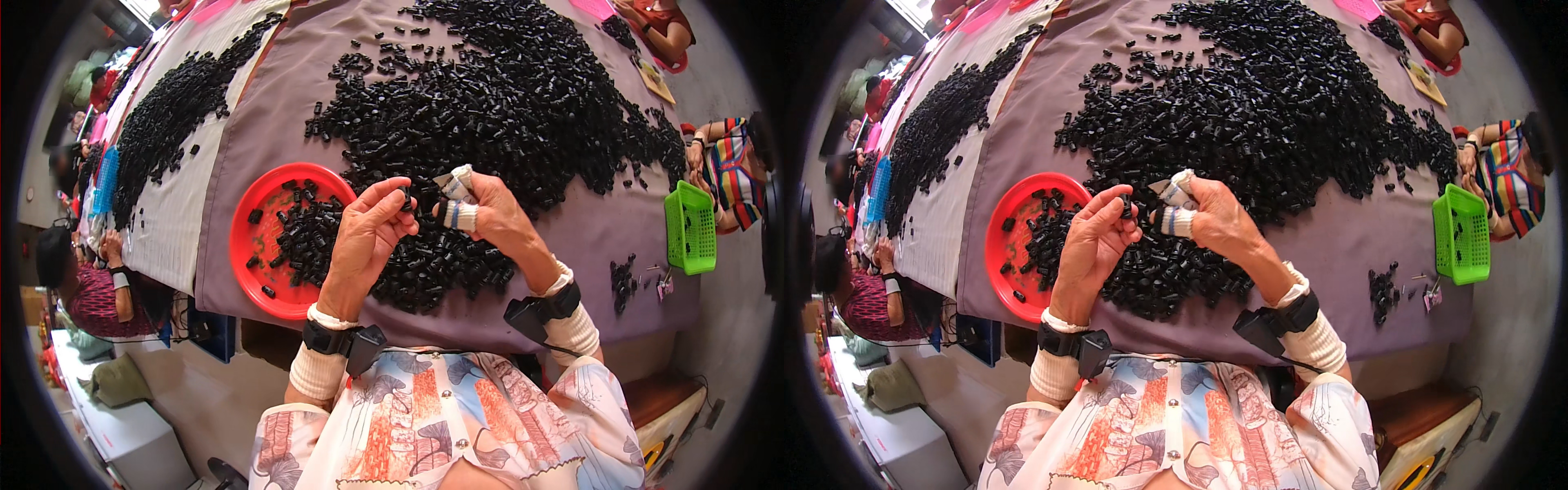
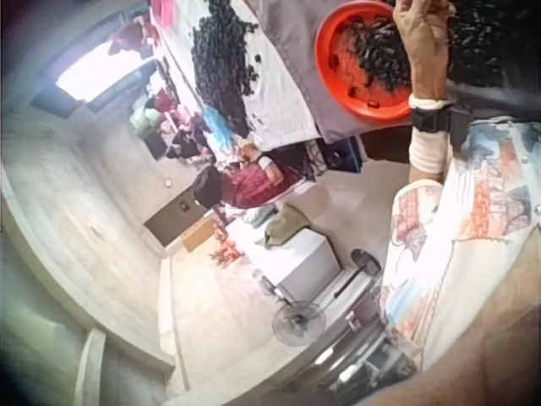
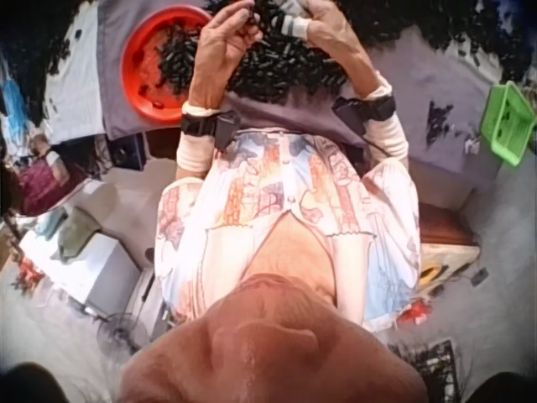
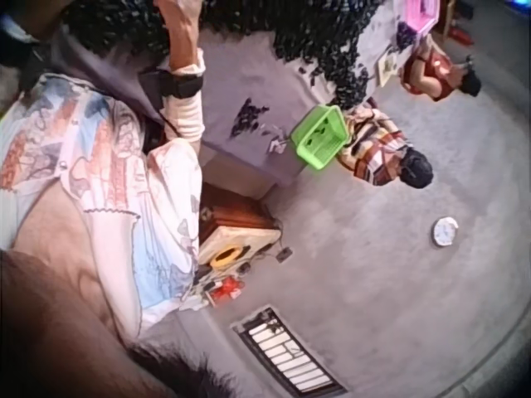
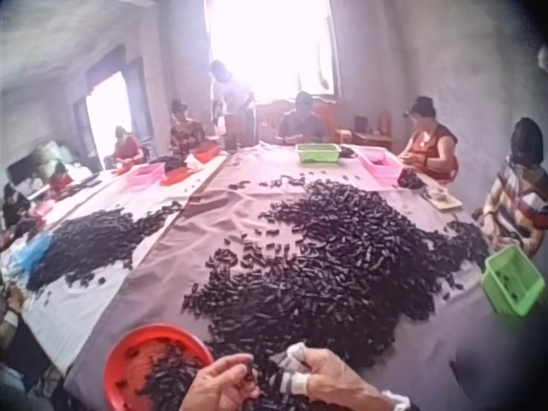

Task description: Sorting and inspecting small black plastic components for shoe manufacturing at a workspace.

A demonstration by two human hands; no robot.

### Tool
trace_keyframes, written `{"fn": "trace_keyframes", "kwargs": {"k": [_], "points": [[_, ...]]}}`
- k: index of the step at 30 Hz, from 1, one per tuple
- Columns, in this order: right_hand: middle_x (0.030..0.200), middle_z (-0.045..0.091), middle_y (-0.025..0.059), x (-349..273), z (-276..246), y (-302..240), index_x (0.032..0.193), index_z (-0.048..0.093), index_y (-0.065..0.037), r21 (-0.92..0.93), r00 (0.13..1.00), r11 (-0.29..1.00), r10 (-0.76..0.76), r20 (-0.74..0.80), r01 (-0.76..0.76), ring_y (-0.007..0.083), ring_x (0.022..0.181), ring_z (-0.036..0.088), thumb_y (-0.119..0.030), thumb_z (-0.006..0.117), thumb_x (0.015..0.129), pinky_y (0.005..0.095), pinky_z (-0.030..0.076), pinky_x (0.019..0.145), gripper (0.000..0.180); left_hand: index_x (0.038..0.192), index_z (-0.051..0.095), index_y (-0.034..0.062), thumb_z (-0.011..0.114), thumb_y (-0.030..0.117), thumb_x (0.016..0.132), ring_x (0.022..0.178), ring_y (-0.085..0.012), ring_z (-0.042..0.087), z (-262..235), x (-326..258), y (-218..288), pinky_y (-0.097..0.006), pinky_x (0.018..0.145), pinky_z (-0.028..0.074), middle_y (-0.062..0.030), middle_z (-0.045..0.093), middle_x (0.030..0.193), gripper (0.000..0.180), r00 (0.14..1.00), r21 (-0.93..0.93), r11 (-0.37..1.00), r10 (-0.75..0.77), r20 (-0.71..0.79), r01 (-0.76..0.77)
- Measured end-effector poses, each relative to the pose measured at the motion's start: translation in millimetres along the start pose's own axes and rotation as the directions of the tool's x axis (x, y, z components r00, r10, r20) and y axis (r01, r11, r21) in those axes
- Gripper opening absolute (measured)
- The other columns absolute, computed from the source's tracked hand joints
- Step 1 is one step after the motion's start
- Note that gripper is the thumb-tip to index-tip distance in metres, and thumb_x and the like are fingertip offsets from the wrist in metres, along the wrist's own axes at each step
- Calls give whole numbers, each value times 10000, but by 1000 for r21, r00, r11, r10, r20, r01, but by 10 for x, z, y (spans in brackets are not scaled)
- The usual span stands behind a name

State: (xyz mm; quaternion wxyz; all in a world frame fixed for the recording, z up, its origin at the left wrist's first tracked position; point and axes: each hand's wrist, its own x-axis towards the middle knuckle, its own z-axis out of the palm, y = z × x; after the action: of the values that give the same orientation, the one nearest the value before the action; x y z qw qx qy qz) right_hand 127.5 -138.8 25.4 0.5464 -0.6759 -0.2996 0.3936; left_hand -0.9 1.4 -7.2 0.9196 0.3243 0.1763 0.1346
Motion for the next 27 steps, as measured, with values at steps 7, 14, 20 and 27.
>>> {"fn": "trace_keyframes", "kwargs": {"k": [7,14,20,27], "points": [[760,563,-24,23,270,-40,942,574,-11,-18,986,986,-165,-21,164,39,701,482,-123,690,723,208,435,618,271,1003,574,2,571,144,865,647,-111,588,73,-92,-26,-254,615,505,-70,621,798,198,991,83,989,126,-43,-122],[656,529,-30,-1,179,62,916,567,-32,137,996,987,-90,5,88,20,503,434,-120,603,802,183,338,417,149,987,576,2,563,164,875,644,-97,587,145,-112,-26,-232,598,507,-70,632,798,198,990,181,978,122,-75,-106],[581,487,-31,-18,156,124,845,545,-51,258,998,965,-45,36,35,27,446,409,-147,590,811,187,302,387,112,958,581,2,613,156,840,636,-94,587,184,-90,-62,-223,585,503,-68,635,799,197,983,306,941,171,-63,-144],[576,482,-30,-36,98,147,845,545,-53,224,999,975,-3,35,-5,29,448,409,-188,604,803,193,307,392,153,960,580,8,624,152,831,641,-97,590,176,-69,-102,-223,581,502,-62,632,789,198,986,303,944,157,-63,-131]]}}
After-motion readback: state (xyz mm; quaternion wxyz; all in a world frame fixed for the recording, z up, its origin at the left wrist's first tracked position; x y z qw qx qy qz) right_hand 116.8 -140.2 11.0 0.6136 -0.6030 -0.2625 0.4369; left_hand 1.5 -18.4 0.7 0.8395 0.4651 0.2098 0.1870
